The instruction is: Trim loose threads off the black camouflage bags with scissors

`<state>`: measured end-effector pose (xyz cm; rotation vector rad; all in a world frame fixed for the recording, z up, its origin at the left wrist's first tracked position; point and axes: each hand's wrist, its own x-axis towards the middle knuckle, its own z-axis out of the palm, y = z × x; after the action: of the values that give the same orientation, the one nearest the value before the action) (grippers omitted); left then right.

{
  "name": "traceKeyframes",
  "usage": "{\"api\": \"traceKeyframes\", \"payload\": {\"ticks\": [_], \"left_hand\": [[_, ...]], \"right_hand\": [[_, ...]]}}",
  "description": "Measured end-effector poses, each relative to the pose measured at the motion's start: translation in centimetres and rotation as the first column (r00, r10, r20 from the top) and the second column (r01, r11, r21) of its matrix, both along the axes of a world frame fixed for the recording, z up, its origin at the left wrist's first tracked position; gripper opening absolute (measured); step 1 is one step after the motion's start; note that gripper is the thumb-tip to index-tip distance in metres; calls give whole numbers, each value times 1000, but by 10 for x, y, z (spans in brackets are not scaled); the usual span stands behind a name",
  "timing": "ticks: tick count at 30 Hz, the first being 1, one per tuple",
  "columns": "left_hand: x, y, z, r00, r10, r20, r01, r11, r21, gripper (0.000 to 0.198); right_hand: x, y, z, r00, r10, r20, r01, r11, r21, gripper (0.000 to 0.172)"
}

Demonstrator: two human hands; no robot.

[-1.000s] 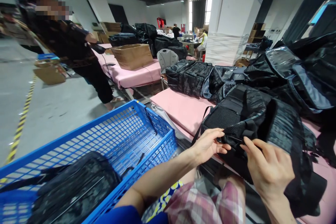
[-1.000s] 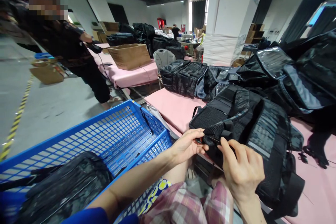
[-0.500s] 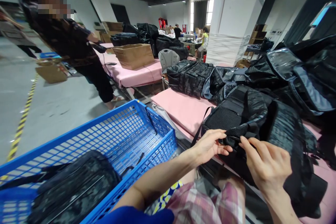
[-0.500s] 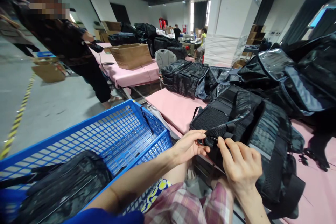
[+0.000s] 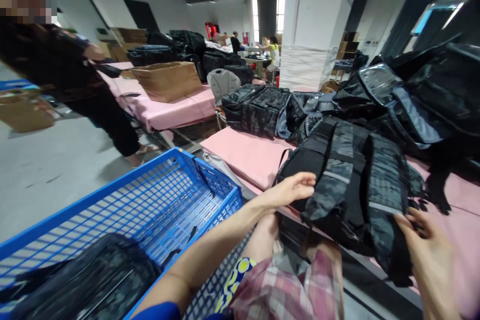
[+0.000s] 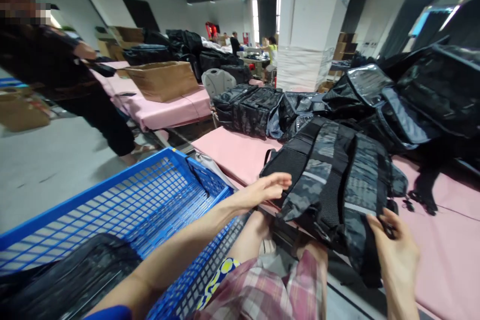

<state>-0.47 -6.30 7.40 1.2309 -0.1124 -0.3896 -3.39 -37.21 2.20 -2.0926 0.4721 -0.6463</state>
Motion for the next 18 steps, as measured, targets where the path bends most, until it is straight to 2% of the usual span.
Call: {"api": "traceKeyframes", "payload": {"ticks": [2,3,6,8,10,12,13,15,17,18], "left_hand": [[20,-19,-2,999,49,-17,-49,999,-10,36],[30,-32,-4,998,32,-56,-34,999,-35,34],[47,-71,-13,952,-204,-228,177,975,-131,27],[41,-84,-20,891,-335,-308,296,940,-168,30],[23,-82,-27,866,-374,-333,336,927,-167,36],[-2,-64,-30,865,-392,-313,361,920,-154,41],[-14,-52,-27,857,-425,-291,400,905,-143,43],[-32,-27,-11,830,-520,-200,511,854,-100,44],[-37,-10,24,830,-554,-64,552,832,-48,45],[-34,-8,48,867,-498,7,498,866,-40,48]], "right_hand": [[9,-3,-3,994,19,-108,-15,999,40,70],[12,1,-3,993,47,-110,-42,998,44,70],[8,22,1,996,76,-36,-74,996,58,72],[-6,33,0,993,114,7,-114,993,44,69],[-26,33,-4,971,237,42,-237,971,3,58],[-45,22,-12,926,370,80,-364,928,-74,43],[-52,14,-18,917,385,105,-369,918,-144,38],[-63,-1,-29,919,360,157,-292,894,-338,32],[-72,-9,-41,911,364,193,-206,808,-552,31],[-76,-10,-47,902,385,194,-186,754,-630,33]]}}
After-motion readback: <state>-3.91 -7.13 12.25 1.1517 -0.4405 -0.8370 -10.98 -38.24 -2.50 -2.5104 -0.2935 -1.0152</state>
